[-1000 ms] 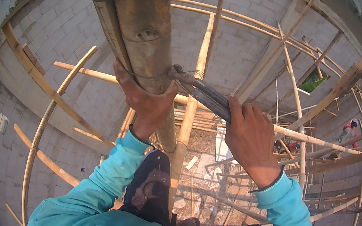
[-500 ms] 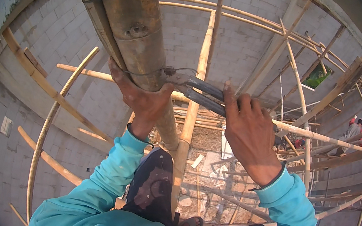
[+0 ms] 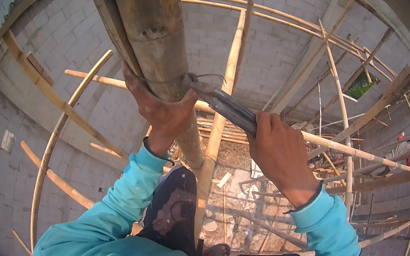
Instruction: The person secures bamboo poles to a concrete structure using wire and pliers. They wrap wire around the poles and twist it tight to fasten the scaffolding components together.
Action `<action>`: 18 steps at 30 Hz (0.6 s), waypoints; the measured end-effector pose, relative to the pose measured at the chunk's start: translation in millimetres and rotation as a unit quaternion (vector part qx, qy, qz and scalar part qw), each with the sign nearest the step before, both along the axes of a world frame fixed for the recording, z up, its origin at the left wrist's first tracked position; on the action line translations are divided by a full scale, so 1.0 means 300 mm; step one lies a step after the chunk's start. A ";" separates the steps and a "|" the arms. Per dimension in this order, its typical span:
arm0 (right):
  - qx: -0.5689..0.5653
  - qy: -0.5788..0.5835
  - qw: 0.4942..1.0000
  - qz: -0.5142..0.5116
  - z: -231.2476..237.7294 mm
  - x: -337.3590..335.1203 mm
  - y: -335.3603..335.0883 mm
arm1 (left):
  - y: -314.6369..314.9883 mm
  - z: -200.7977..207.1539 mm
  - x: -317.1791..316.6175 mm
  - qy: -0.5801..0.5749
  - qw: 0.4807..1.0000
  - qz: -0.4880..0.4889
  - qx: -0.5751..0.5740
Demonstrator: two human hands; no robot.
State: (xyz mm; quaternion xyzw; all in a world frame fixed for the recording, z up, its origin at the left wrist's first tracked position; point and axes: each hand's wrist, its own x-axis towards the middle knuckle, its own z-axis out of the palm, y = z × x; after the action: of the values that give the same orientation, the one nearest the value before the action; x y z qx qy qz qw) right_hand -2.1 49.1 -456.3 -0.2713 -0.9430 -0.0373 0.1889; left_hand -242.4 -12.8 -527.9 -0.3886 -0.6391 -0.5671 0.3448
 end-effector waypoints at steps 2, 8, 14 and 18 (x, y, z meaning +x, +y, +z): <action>-0.059 0.020 0.998 0.029 -0.032 -0.014 0.037 | -0.005 0.001 -0.003 -0.001 1.000 0.004 0.003; -0.115 0.133 0.978 0.108 -0.216 -0.076 0.164 | -0.003 0.012 0.014 -0.025 1.000 -0.003 0.003; -0.102 0.207 0.961 0.150 -0.315 -0.137 0.201 | -0.011 0.007 0.010 -0.024 0.999 -0.019 0.011; -0.168 0.201 0.950 0.167 -0.257 -0.130 0.176 | -0.012 0.012 0.004 -0.028 1.000 -0.013 0.002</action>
State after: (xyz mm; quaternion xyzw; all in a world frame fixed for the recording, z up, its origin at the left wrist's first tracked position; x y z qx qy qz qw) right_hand -41.1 101.9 -533.4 -0.1395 -0.9100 0.2093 0.3296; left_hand -241.3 -16.5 -524.2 -0.3807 -0.6419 -0.5835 0.3203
